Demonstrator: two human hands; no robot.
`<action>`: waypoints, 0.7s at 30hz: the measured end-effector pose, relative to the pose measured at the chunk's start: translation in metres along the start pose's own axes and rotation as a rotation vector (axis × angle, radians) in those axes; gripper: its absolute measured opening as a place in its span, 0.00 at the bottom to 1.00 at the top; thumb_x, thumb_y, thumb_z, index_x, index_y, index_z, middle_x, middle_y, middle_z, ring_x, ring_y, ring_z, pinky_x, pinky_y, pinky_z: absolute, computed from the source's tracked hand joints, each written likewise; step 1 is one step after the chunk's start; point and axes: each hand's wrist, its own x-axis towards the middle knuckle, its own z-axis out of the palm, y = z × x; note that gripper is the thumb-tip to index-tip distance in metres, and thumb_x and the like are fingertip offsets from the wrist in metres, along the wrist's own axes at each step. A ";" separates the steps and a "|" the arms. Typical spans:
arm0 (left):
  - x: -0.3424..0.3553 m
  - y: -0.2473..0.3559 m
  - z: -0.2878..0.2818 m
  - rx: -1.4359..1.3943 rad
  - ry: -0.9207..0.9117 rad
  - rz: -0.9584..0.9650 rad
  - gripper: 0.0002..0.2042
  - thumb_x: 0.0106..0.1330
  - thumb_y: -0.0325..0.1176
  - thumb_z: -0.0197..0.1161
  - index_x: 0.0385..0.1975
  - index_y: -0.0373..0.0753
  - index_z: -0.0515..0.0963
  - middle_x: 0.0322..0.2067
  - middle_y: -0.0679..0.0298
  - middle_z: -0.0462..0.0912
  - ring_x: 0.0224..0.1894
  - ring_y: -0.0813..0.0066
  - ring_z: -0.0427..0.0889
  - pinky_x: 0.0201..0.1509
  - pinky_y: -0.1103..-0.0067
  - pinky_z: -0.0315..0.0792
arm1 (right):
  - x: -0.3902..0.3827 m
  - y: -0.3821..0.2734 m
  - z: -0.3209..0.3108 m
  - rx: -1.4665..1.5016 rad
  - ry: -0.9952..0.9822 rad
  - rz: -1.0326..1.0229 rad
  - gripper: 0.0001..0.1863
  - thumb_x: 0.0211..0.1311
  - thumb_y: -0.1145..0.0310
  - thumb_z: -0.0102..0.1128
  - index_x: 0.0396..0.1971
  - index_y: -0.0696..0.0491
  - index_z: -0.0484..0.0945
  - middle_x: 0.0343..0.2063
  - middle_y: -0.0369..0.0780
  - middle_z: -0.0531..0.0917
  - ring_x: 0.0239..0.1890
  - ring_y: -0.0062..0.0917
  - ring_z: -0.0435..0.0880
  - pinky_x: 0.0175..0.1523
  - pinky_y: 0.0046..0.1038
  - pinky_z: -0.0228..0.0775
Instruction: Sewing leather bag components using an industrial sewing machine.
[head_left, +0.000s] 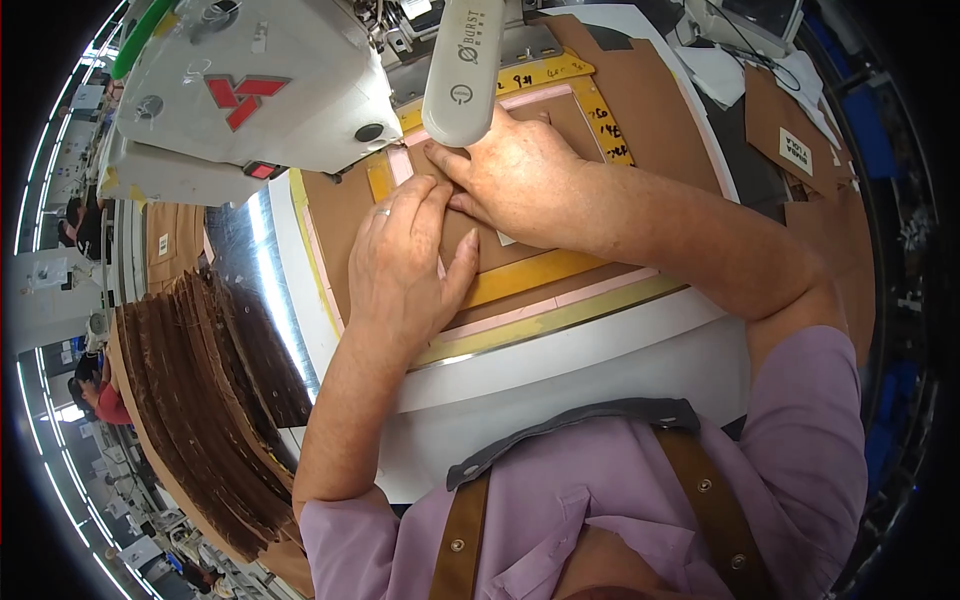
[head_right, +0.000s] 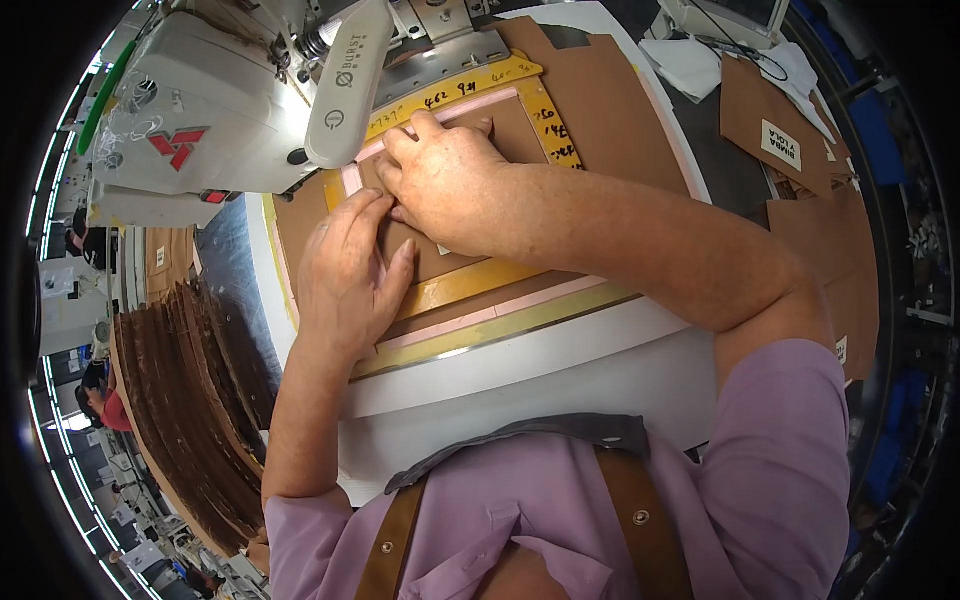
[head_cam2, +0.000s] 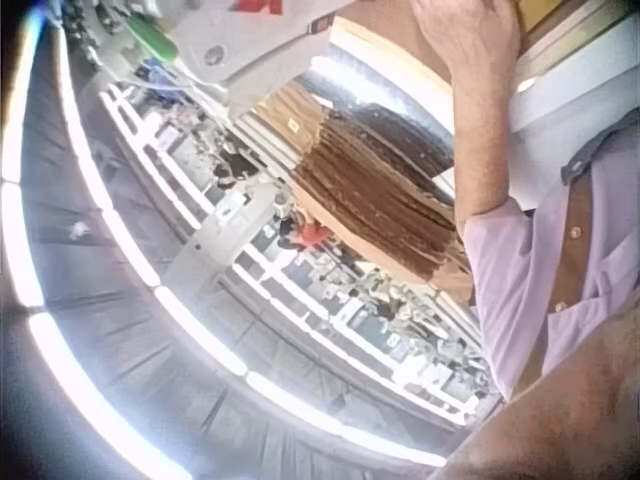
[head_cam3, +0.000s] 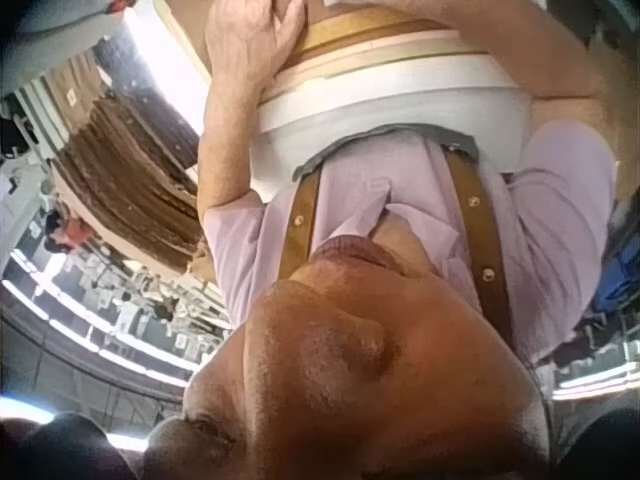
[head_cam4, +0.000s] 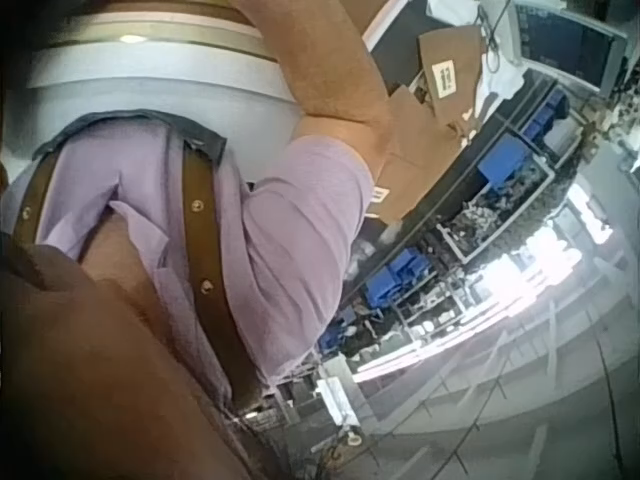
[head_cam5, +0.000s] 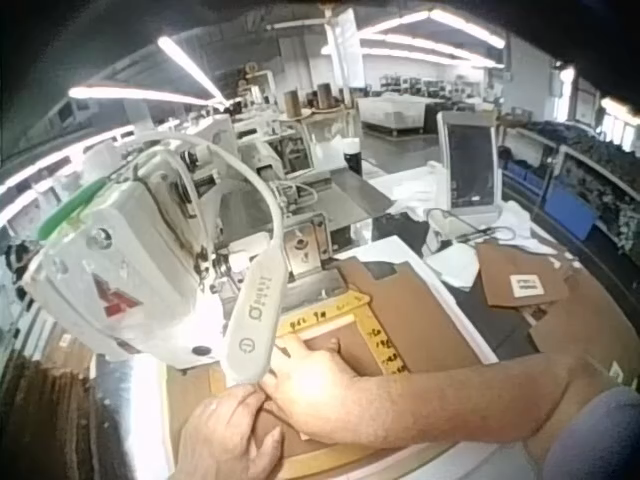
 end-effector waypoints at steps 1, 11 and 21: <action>0.005 -0.005 0.004 -0.003 -0.001 0.003 0.26 0.57 0.37 0.71 0.55 0.33 0.76 0.56 0.50 0.78 0.56 0.51 0.79 0.60 0.62 0.72 | -0.003 0.003 0.002 0.072 0.050 -0.032 0.29 0.73 0.50 0.55 0.64 0.56 0.73 0.54 0.47 0.75 0.60 0.39 0.74 0.49 0.44 0.85; 0.014 -0.011 0.007 0.157 -0.088 0.021 0.31 0.61 0.45 0.68 0.62 0.33 0.74 0.64 0.50 0.74 0.65 0.55 0.74 0.71 0.56 0.57 | -0.055 0.038 0.011 0.031 0.216 -0.049 0.30 0.73 0.47 0.54 0.62 0.55 0.76 0.58 0.51 0.77 0.63 0.42 0.74 0.69 0.49 0.64; 0.020 -0.006 0.012 0.071 -0.136 0.033 0.36 0.62 0.49 0.65 0.68 0.37 0.70 0.68 0.49 0.69 0.71 0.54 0.68 0.74 0.54 0.53 | -0.068 0.035 0.012 -0.173 0.125 0.078 0.35 0.72 0.40 0.50 0.67 0.53 0.73 0.64 0.55 0.75 0.71 0.46 0.68 0.77 0.53 0.48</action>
